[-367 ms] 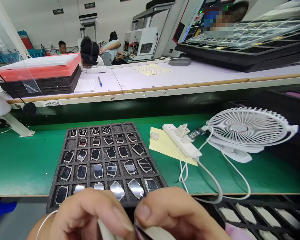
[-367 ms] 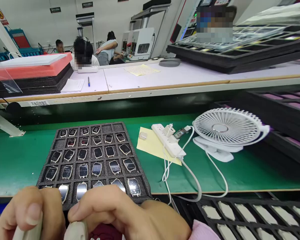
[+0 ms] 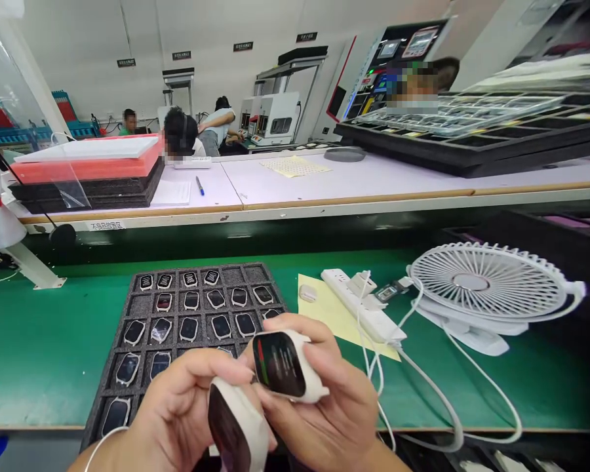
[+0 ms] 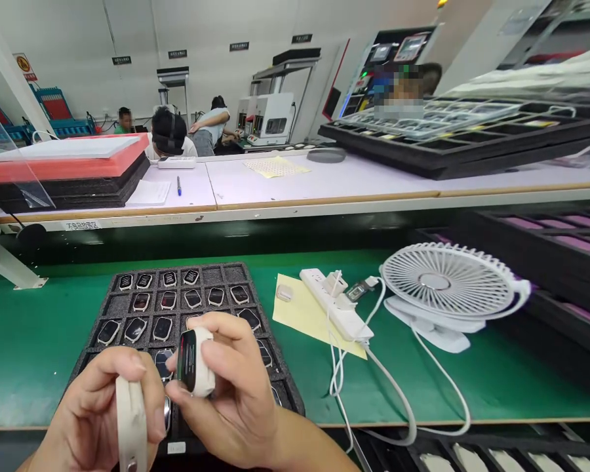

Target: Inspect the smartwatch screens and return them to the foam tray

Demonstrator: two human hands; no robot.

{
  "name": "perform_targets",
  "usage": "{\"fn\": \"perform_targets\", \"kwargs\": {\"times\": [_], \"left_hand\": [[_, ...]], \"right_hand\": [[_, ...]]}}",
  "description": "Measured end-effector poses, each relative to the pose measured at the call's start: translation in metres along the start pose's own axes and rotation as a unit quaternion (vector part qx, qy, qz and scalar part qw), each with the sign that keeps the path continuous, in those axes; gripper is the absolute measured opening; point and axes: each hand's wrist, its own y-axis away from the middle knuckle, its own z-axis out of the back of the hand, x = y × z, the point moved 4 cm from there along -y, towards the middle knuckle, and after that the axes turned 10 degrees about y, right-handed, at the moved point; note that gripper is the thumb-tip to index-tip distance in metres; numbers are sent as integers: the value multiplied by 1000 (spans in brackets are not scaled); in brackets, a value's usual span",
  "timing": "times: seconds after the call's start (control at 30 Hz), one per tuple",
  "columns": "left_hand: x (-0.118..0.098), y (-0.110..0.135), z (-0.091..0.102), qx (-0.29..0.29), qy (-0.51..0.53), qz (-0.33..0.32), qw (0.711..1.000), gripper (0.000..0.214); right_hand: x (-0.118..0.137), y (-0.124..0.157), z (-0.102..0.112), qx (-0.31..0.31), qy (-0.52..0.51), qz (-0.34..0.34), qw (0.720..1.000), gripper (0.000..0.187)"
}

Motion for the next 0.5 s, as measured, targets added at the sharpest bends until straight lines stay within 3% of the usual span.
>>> {"fn": "perform_targets", "kwargs": {"times": [0.17, 0.3, 0.4, 0.5], "left_hand": [[-4, -25, 16, 24, -52, 4, 998, 54], [-12, -40, 24, 46, -71, -58, 995, 53], [-22, -40, 28, 39, -100, -106, 989, 55], [-33, -31, 22, 27, -129, -112, 985, 55]], "right_hand": [[-25, -12, -5, -23, 31, 17, 999, 72], [-37, -28, -9, -14, -18, -5, 1000, 64], [-34, -38, -6, 29, -127, -73, 989, 54], [-24, -32, -6, 121, -246, -150, 950, 48]]}}
